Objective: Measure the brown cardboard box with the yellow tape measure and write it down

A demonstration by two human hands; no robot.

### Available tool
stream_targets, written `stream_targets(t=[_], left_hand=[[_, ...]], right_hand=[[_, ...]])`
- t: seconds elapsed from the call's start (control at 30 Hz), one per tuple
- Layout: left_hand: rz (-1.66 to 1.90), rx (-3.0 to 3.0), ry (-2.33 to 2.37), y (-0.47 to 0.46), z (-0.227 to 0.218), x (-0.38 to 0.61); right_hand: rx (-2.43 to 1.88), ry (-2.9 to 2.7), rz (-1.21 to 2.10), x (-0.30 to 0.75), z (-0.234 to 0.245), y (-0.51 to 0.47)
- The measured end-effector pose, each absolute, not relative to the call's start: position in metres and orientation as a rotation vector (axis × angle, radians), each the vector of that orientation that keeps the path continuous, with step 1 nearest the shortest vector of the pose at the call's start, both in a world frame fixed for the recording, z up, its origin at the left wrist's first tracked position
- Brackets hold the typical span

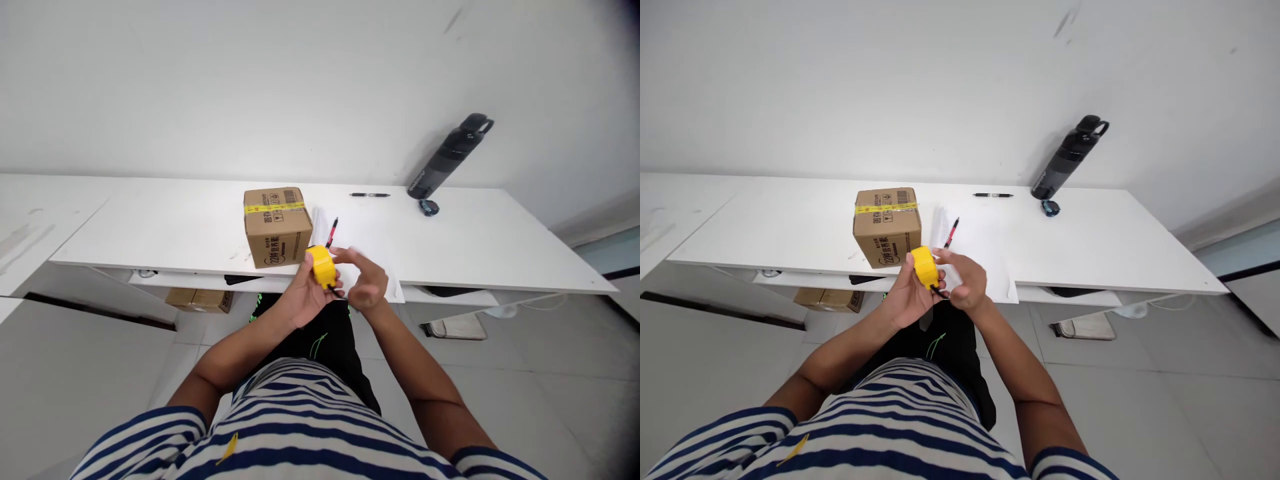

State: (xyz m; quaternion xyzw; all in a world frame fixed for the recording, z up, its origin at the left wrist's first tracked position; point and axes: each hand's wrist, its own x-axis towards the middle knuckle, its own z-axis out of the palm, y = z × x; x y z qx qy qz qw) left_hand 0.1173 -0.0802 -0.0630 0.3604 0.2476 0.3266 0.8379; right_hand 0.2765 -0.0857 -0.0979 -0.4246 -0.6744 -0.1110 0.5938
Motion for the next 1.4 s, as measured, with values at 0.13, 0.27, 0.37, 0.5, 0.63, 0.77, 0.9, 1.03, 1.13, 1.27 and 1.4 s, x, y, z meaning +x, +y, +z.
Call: stream_targets(t=[0.13,0.27,0.37,0.5,0.63,0.77,0.9,1.03,1.13,1.27,1.4], left_hand=[[0.631,1.286,0.673,-0.052,-0.087,0.123],[0.358,2.156,0.752,-0.023,-0.082,0.136],[0.165,2.304,0.818,-0.01,-0.08,0.147],[0.222,2.346,0.837,-0.008,-0.093,0.154],[0.305,2.375,0.818,-0.012,-0.105,0.155],[0.297,2.377,0.788,-0.012,-0.106,0.155],[0.276,2.391,0.772,-0.009,-0.107,0.156],[0.26,2.427,0.807,-0.009,-0.109,0.157],[0.247,2.444,0.818,-0.01,-0.11,0.158],[0.26,2.442,0.814,-0.01,-0.109,0.159],[0.265,2.436,0.822,-0.011,-0.108,0.159]], right_hand=[[-1.797,-1.623,-0.062,0.329,-0.096,-0.029],[-2.079,-1.997,0.232,0.361,-0.086,0.032],[-2.032,-1.876,0.27,0.369,-0.084,0.044],[-1.933,-1.577,0.286,0.362,-0.095,0.031],[-1.739,-1.464,0.472,0.338,-0.113,0.019],[-1.539,-1.311,0.705,0.324,-0.124,0.015],[-1.537,-1.249,0.719,0.325,-0.127,0.015],[-1.546,-1.24,0.722,0.327,-0.128,0.017],[-1.547,-1.236,0.733,0.326,-0.13,0.018],[-1.548,-1.22,0.738,0.327,-0.131,0.018],[-1.551,-1.207,0.735,0.327,-0.13,0.018]])
